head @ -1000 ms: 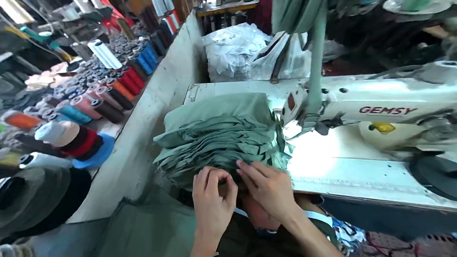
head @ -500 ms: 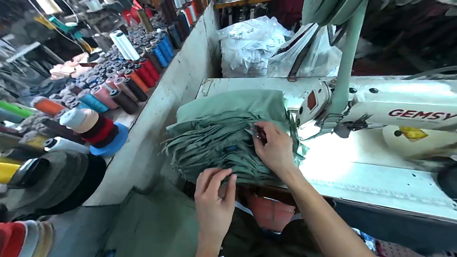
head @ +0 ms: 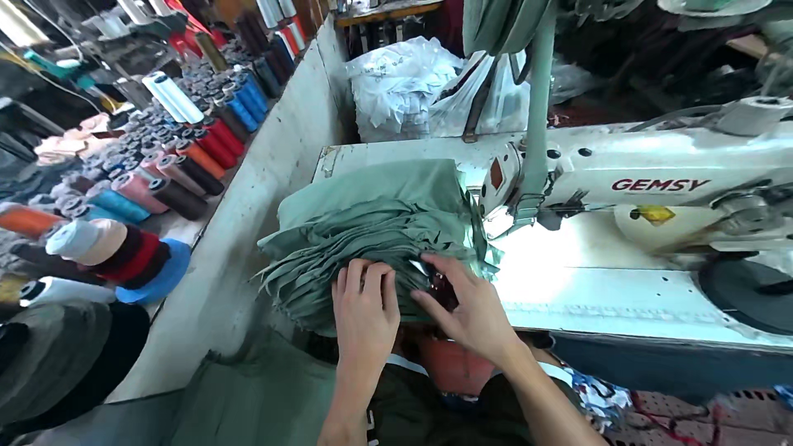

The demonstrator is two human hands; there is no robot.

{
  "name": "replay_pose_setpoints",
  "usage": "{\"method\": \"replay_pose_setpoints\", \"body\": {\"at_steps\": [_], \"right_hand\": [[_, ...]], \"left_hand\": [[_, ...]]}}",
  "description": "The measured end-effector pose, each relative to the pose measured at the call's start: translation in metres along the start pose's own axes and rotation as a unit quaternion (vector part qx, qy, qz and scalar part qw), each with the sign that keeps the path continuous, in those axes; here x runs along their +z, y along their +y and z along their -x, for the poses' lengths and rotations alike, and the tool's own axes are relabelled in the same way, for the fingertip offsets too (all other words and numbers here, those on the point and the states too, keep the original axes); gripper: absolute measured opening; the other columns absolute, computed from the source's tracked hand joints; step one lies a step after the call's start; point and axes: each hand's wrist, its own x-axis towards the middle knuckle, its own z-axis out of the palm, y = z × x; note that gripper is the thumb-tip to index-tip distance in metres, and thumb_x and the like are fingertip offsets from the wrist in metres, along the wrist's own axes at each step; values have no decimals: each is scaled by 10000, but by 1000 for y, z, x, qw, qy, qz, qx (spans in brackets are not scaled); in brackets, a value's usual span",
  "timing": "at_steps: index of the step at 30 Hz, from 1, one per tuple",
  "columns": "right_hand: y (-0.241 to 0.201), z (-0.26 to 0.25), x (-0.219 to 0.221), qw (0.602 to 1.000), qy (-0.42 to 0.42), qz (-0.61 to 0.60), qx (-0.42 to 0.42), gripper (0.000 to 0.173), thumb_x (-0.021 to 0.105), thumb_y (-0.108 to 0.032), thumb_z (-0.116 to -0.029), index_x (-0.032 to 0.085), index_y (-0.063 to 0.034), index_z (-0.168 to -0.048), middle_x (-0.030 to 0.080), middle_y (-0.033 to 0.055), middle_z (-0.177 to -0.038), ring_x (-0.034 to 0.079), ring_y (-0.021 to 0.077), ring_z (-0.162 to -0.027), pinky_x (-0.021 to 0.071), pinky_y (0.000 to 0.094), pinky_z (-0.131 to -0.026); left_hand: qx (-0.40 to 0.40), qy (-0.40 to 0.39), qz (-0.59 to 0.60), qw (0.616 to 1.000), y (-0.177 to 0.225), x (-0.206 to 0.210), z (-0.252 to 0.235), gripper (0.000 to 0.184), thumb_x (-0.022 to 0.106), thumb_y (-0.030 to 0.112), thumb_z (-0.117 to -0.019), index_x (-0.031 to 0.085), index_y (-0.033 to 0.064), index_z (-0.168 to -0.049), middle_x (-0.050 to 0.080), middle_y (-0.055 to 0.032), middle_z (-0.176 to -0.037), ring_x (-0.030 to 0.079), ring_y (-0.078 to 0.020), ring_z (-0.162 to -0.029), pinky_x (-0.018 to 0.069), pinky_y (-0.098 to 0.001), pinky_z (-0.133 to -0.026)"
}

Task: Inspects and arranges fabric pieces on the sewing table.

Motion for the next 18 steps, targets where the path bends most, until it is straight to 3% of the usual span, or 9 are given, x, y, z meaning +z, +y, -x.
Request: {"method": "replay_pose_setpoints", "body": {"at_steps": [3,10,18], "right_hand": [[-14,6,1,993,32,97,-61,329,610,-356,-1014,732,-153,-1243,698,52,-893,641,169,-628,505,345,-489],[-22,0,10,978,25,156,-138,283,569,-224,-1019,748,-194,-1236,659,24,-801,605,186,-607,460,333,-486],[-8,18,-2,991,80,106,-33,344,626,-345,-1011,736,-113,-1240,682,50,-869,606,146,-601,474,311,-471]], "left_hand": [[4,21,18,1000,2,-5,8,187,598,251,-983,733,122,-975,683,-55,-999,642,-206,-929,520,-390,-805],[7,48,10,999,4,-6,15,143,626,245,-958,714,134,-944,682,-34,-978,636,-178,-914,497,-368,-792],[9,27,-23,999,-3,5,11,197,671,342,-959,773,180,-1006,689,-29,-994,632,-211,-918,479,-405,-807]]}}
